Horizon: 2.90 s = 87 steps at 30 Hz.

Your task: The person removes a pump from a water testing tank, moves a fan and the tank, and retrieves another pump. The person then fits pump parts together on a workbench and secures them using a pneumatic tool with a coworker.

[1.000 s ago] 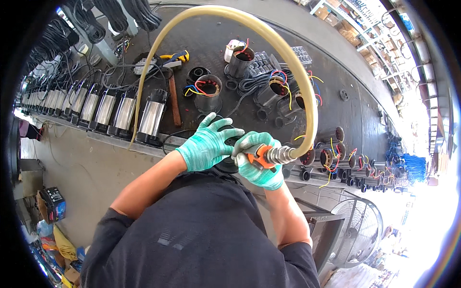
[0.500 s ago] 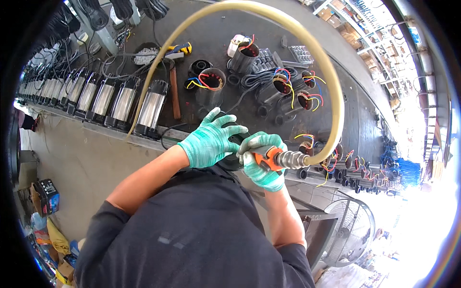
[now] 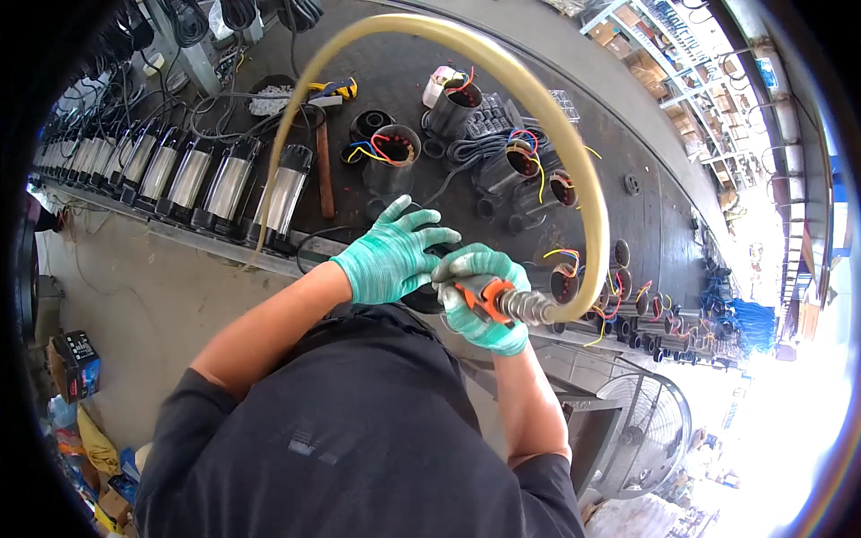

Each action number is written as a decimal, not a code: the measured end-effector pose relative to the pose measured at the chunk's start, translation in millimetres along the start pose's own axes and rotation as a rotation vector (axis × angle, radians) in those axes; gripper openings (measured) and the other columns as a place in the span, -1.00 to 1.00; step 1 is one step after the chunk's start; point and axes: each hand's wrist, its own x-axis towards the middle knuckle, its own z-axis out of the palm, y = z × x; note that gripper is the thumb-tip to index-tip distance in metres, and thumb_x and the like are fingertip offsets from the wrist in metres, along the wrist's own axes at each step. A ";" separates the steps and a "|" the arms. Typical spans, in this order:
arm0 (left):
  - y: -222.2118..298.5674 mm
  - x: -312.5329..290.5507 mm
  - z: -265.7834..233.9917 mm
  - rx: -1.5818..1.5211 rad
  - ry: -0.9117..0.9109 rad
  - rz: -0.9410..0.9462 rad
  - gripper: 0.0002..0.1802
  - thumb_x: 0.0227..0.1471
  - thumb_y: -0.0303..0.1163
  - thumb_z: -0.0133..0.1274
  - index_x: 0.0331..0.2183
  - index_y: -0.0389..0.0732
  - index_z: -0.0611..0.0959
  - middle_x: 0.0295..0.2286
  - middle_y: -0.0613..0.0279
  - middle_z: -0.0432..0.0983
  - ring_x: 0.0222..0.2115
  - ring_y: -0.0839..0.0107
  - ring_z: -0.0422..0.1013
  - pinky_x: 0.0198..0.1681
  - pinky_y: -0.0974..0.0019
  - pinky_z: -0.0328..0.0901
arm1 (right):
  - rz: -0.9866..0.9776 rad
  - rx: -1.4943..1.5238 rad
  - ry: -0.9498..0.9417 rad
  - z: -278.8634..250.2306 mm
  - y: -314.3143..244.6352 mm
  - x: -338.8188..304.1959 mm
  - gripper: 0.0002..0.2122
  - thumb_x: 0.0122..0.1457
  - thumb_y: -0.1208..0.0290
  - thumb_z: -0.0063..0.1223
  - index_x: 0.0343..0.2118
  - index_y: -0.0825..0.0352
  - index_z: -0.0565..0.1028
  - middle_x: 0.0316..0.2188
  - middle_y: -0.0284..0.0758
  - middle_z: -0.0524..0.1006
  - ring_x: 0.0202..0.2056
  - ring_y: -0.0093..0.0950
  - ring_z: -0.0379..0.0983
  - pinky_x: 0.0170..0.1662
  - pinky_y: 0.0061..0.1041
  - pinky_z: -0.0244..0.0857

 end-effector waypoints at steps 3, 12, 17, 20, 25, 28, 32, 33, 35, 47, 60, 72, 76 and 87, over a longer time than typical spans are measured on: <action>0.1 -1.3 1.2 0.035 0.040 -0.003 -0.66 0.06 -0.16 0.13 -0.07 0.21 0.67 0.22 0.45 0.26 0.28 0.22 0.08 0.39 -0.17 -0.30 | 0.004 0.076 -0.007 -0.6 2.5 2.4 -0.69 0.07 0.75 0.14 -0.14 0.36 0.40 -0.29 -0.12 0.54 -0.35 -0.47 0.57 -0.27 -0.50 0.51; -5.0 0.2 -2.7 0.030 0.039 0.000 -0.77 0.07 -0.14 0.10 -0.19 0.21 0.71 0.21 0.47 0.27 0.30 0.24 0.06 0.38 -0.24 -0.32 | -0.012 0.082 0.045 -2.6 6.6 8.4 -0.72 -0.01 0.79 0.08 -0.25 0.35 0.38 -0.41 -0.18 0.53 -0.43 -0.50 0.54 -0.39 -0.50 0.48; -0.3 -1.3 -0.1 0.011 -0.038 -0.018 -0.69 0.09 -0.15 0.09 -0.09 0.21 0.68 0.23 0.46 0.25 0.31 0.24 0.03 0.38 -0.22 -0.33 | 0.004 0.093 -0.027 -8.9 3.0 6.4 -0.70 0.00 0.80 0.06 -0.20 0.35 0.39 -0.35 -0.13 0.55 -0.44 -0.50 0.54 -0.37 -0.52 0.49; -1.2 -0.3 2.3 0.043 -0.018 0.001 -0.61 0.09 -0.15 0.09 -0.01 0.20 0.64 0.22 0.42 0.26 0.31 0.20 0.04 0.38 -0.22 -0.34 | -0.046 0.131 -0.048 -8.9 5.5 4.3 -0.66 0.05 0.76 0.08 -0.10 0.36 0.39 -0.29 -0.11 0.55 -0.37 -0.47 0.56 -0.29 -0.47 0.51; 1.3 -3.0 7.9 0.098 0.099 -0.044 -0.60 0.04 -0.13 0.15 -0.03 0.11 0.64 0.18 0.32 0.32 0.29 0.13 0.09 0.36 -0.26 -0.26 | 0.097 0.263 -0.071 -10.7 -5.3 12.9 -0.69 0.10 0.76 0.12 -0.11 0.38 0.39 -0.20 -0.09 0.54 -0.19 -0.41 0.55 -0.13 -0.39 0.51; 11.5 -9.3 7.9 0.171 0.102 -0.208 -0.33 -0.01 -0.01 0.17 0.14 0.00 0.52 0.24 0.28 0.23 0.32 0.00 0.00 0.33 -0.30 -0.18 | 0.145 0.231 -0.038 -6.8 -6.1 12.0 -0.69 0.06 0.74 0.20 -0.14 0.39 0.41 -0.24 -0.19 0.56 -0.22 -0.47 0.54 -0.14 -0.46 0.50; 17.5 -10.9 -8.0 0.147 0.054 -0.181 0.04 -0.23 0.29 0.25 0.23 -0.02 0.42 0.29 0.17 0.15 0.34 -0.10 -0.08 0.33 -0.26 -0.11 | 0.167 0.056 0.016 -11.1 -4.2 13.1 -0.68 0.05 0.70 0.24 -0.14 0.37 0.42 -0.28 -0.27 0.58 -0.25 -0.56 0.53 -0.17 -0.51 0.47; 19.9 -10.4 -13.0 0.189 -0.020 -0.176 0.17 -0.33 0.39 0.27 0.25 -0.02 0.39 0.30 0.12 0.12 0.34 -0.12 -0.10 0.33 -0.23 -0.09 | 0.162 0.043 0.049 -11.7 -4.2 14.1 -0.66 0.04 0.70 0.25 -0.13 0.36 0.42 -0.29 -0.29 0.59 -0.26 -0.58 0.52 -0.17 -0.53 0.46; 22.6 -9.9 -11.7 0.192 -0.050 -0.181 0.25 -0.40 0.42 0.28 0.27 -0.04 0.36 0.31 0.10 0.10 0.35 -0.13 -0.11 0.34 -0.19 -0.07 | 0.186 0.144 0.009 -15.8 -5.1 12.1 -0.67 0.03 0.73 0.22 -0.14 0.37 0.41 -0.26 -0.27 0.58 -0.25 -0.54 0.53 -0.16 -0.51 0.46; 33.2 8.4 -24.3 0.268 -0.210 -0.207 0.13 -0.45 0.34 0.37 0.14 -0.09 0.54 0.29 0.02 0.06 0.35 -0.11 -0.12 0.33 -0.25 -0.07 | 0.039 0.388 0.151 -56.7 -26.9 48.4 -0.72 0.10 0.70 0.10 -0.13 0.35 0.38 -0.32 -0.13 0.56 -0.48 -0.43 0.56 -0.35 -0.38 0.54; 46.7 15.8 -1.2 0.204 0.104 -0.497 0.12 -0.62 0.35 0.42 -0.02 -0.19 0.66 0.09 -0.10 0.31 0.12 -0.09 0.24 0.21 -0.01 0.15 | 0.035 0.324 0.366 -71.1 -21.8 37.5 -0.74 0.08 0.56 0.16 -0.16 0.34 0.42 -0.34 -0.16 0.55 -0.50 -0.39 0.52 -0.30 -0.22 0.52; 87.9 20.3 4.0 0.229 -0.018 -0.522 0.01 -0.47 0.35 0.36 0.05 0.01 0.63 0.13 0.00 0.28 0.16 0.00 0.19 0.20 -0.10 0.04 | 0.043 0.222 0.271 -49.6 -22.0 26.9 -0.72 0.10 0.74 0.09 -0.14 0.38 0.35 -0.34 -0.15 0.57 -0.44 -0.49 0.55 -0.40 -0.53 0.48; 97.1 25.8 13.0 0.240 0.033 -0.496 -0.02 -0.45 0.37 0.34 0.02 0.00 0.65 0.13 0.00 0.30 0.16 0.05 0.19 0.21 -0.10 0.01 | 0.071 0.107 0.297 -54.2 -19.4 18.2 -0.74 0.11 0.73 0.09 -0.15 0.38 0.36 -0.34 -0.17 0.57 -0.45 -0.50 0.55 -0.39 -0.54 0.47; 90.9 22.9 24.9 0.257 0.111 -0.472 0.07 -0.63 0.46 0.32 -0.05 0.00 0.69 0.09 0.01 0.26 0.15 0.03 0.15 0.23 -0.11 -0.03 | 0.004 0.219 0.384 -63.7 -12.0 -4.8 -0.73 0.12 0.75 0.07 -0.14 0.39 0.35 -0.33 -0.13 0.55 -0.44 -0.45 0.57 -0.32 -0.44 0.53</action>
